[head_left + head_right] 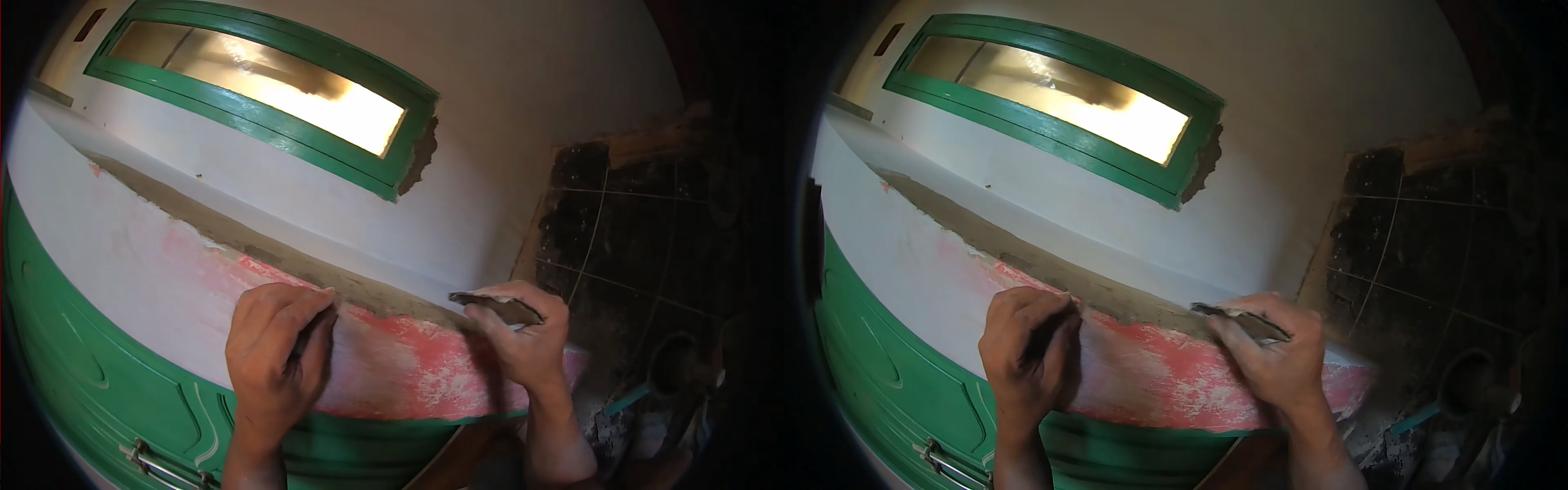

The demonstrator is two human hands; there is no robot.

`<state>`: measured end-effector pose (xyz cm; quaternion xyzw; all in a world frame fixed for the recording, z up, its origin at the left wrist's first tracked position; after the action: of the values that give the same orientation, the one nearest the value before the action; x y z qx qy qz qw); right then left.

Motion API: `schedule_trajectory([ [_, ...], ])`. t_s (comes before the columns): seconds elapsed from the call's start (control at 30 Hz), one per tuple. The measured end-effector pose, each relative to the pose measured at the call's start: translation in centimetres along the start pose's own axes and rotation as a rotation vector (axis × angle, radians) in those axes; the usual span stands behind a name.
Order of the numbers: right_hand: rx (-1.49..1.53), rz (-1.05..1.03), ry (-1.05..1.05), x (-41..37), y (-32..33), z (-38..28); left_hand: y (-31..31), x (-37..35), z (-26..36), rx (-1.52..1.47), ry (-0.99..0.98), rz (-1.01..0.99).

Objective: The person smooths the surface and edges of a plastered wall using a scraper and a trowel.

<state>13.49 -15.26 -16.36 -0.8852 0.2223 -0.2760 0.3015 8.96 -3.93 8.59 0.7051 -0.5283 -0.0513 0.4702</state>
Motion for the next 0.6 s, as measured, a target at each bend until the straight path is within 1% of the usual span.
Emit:
schedule_trajectory([
  [0.07,0.007,-0.054,-0.003,-0.7,-1.0,0.1,-0.1,-0.1,0.0,0.009,0.008,0.001],
  [0.2,0.019,-0.071,-0.019,-1.5,-1.8,0.9,-0.2,-0.1,0.0,0.005,0.005,0.012],
  [0.3,-0.064,-0.094,-0.07,-1.7,-0.2,2.3,-0.3,-0.2,0.0,0.008,0.001,0.02],
  [0.4,0.043,-0.024,-0.319,-1.6,1.3,2.6,-0.4,-0.2,0.1,0.016,0.004,0.032],
  [0.53,0.04,-0.003,-0.289,-1.2,1.3,2.5,-0.6,-0.4,0.0,0.014,0.016,0.044],
  [0.6,0.012,-0.049,-0.31,-1.2,1.0,2.1,-0.5,-0.5,-0.1,0.011,0.026,0.031],
])
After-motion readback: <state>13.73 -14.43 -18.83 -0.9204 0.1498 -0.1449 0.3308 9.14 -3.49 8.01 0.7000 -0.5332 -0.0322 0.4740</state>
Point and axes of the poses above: each hand's wrist, its own x-axis towards the middle knuckle, its own y-axis out of the back of the hand, z = x × y, the point moved 4 cm from there along x, towards the middle knuckle, and after that the axes turned 3 degrees about y, right-handed, at the moved point
